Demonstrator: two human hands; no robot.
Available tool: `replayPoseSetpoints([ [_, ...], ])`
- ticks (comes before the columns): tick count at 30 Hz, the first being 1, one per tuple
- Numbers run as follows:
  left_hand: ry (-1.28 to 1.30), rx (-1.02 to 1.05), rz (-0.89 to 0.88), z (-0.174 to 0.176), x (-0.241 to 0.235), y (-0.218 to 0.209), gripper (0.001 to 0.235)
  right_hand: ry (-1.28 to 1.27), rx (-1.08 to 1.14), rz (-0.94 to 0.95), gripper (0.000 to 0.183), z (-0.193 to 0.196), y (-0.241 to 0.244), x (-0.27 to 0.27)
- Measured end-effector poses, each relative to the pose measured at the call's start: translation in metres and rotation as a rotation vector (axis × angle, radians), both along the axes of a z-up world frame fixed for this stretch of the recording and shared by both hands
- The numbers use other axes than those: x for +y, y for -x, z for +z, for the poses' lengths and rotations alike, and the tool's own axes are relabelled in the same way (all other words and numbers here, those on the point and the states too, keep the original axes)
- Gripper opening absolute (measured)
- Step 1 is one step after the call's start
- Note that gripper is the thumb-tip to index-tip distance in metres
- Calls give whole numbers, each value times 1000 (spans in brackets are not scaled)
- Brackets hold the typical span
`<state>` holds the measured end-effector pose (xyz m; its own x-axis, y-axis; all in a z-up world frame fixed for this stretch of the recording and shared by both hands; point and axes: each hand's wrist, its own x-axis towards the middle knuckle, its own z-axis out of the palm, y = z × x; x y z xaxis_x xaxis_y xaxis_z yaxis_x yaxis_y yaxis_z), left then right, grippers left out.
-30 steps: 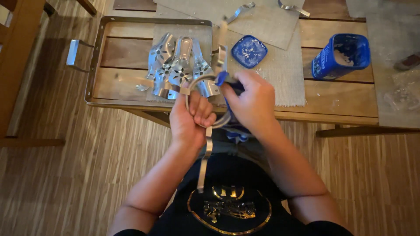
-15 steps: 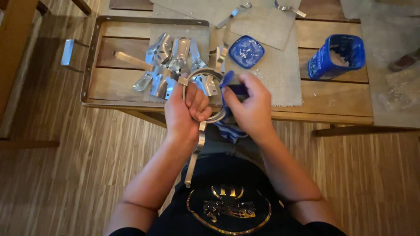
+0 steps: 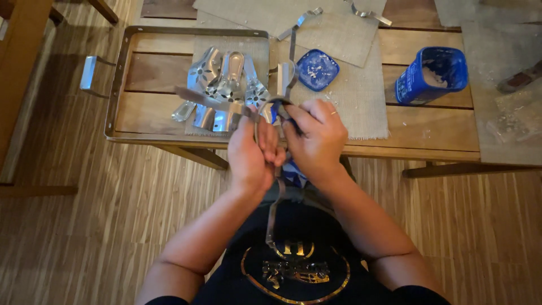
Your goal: Polishing metal components using a cloth and white polishing powder.
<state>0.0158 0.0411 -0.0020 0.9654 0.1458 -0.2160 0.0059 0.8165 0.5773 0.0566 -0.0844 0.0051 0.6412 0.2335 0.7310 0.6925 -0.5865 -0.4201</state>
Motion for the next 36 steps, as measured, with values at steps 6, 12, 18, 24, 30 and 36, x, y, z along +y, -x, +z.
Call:
replayPoseSetpoints([
  [6, -31, -37, 0, -1, -9, 3, 58, -40, -25, 26, 25, 4, 2, 5],
  [12, -7, -32, -8, -8, 8, 0, 59, -344, 137, 99, 17, -10, -4, -12],
  [18, -13, -39, -37, -4, 3, 1, 60, -541, 219, 156, 14, 21, 13, -20],
  [24, -260, -41, -66, -36, -11, 8, 54, -327, 141, 291, 19, 47, 32, -4],
  [30, -460, -61, -225, -30, -9, 10, 35, -335, 375, 371, 10, 78, 40, -16],
  [36, -569, 0, -180, -31, -5, 10, 17, -283, 418, 572, 18, 82, 36, -30],
])
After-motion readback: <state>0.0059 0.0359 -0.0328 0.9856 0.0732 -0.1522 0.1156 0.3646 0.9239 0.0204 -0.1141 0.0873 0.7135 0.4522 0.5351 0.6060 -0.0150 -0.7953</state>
